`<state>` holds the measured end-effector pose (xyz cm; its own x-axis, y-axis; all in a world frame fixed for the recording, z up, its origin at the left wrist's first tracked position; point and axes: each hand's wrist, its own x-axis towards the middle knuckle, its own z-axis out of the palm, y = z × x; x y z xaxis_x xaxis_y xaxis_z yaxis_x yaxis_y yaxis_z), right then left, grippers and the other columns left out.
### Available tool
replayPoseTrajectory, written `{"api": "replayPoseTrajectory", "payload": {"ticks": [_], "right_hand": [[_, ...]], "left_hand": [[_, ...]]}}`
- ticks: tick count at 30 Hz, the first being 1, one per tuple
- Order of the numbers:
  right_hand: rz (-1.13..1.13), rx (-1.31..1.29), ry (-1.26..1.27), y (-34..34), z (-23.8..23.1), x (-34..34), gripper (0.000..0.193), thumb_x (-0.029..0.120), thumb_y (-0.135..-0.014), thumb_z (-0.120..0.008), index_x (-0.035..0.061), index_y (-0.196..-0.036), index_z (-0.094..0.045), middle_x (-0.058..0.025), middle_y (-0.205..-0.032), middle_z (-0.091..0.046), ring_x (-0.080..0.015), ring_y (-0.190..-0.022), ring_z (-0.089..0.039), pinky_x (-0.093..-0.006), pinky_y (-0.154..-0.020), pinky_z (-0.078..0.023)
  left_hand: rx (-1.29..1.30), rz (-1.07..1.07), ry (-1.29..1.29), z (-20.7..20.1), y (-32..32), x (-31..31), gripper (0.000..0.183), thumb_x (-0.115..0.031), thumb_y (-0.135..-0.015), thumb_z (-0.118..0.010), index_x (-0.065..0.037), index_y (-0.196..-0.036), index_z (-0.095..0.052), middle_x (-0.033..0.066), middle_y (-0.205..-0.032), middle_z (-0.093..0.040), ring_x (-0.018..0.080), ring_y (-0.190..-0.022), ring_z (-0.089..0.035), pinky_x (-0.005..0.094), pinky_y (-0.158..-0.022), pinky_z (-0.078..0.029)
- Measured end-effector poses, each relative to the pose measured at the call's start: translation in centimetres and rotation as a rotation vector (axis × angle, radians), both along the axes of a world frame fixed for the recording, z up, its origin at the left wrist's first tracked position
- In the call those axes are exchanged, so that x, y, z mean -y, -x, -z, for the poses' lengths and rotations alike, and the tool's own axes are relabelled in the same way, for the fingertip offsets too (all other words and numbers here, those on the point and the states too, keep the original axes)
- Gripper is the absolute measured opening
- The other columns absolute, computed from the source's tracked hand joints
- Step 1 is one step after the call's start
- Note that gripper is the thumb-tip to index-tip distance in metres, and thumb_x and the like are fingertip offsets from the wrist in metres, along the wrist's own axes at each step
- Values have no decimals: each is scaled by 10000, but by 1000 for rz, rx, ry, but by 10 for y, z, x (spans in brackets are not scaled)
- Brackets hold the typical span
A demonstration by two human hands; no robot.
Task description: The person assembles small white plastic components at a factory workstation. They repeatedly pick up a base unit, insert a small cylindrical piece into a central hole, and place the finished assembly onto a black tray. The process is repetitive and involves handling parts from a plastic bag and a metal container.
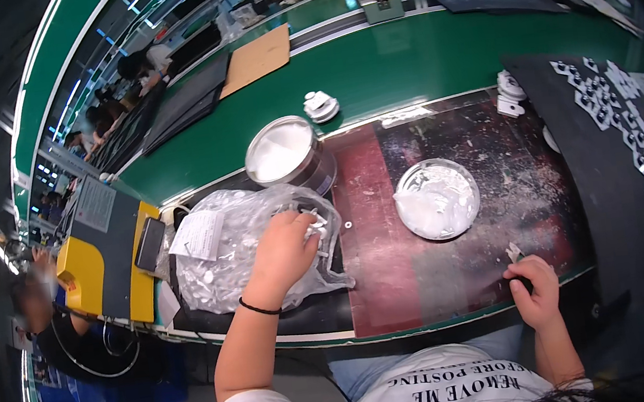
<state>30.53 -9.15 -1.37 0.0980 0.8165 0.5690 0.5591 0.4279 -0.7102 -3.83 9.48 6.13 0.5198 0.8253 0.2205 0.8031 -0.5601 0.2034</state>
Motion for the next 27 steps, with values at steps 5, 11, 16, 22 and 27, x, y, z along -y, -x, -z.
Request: {"api": "replayPoseTrajectory", "payload": {"ticks": [5,11,16,22,27], "right_hand": [[-71,66,95,-6,-10,12,234,56,-734,-650,50,-968,-642,-105,-882,-655,-281,-793,-603,-377,-727,-470],[-212,218,113,-51,-91,68,274,153,-758,-701,67,-1014,-658,-104,-1107,-617,-273,-968,-591,-387,-842,-458],[540,353,283,-143,-119,77,381,181,-787,-651,26,-1129,-583,-151,-1183,-553,-299,-1134,-509,-369,-981,-390],[873,85,397,-234,-116,60,396,238,-831,-626,35,-1167,-578,-139,-1146,-597,-239,-1112,-534,-326,-954,-402],[238,479,312,-146,-127,-17,333,184,-827,-635,48,-1128,-589,-108,-1224,-554,-256,-1164,-499,-367,-984,-386]], "left_hand": [[31,131,-122,2,-18,-3,224,-83,-714,-658,-35,-929,-618,142,-870,-583,333,-856,-553,416,-750,-448],[55,52,-101,8,-13,10,247,-85,-722,-658,-22,-956,-613,169,-939,-578,355,-912,-539,416,-803,-432],[67,67,-121,13,-17,10,262,-85,-737,-652,-20,-988,-611,187,-995,-575,365,-966,-531,422,-852,-423],[137,43,-60,9,-7,22,255,-87,-746,-649,-11,-986,-610,180,-993,-577,360,-963,-532,416,-859,-417],[128,57,-96,-4,-11,38,248,-87,-738,-661,-11,-969,-611,168,-981,-582,352,-949,-534,413,-846,-418]]}}
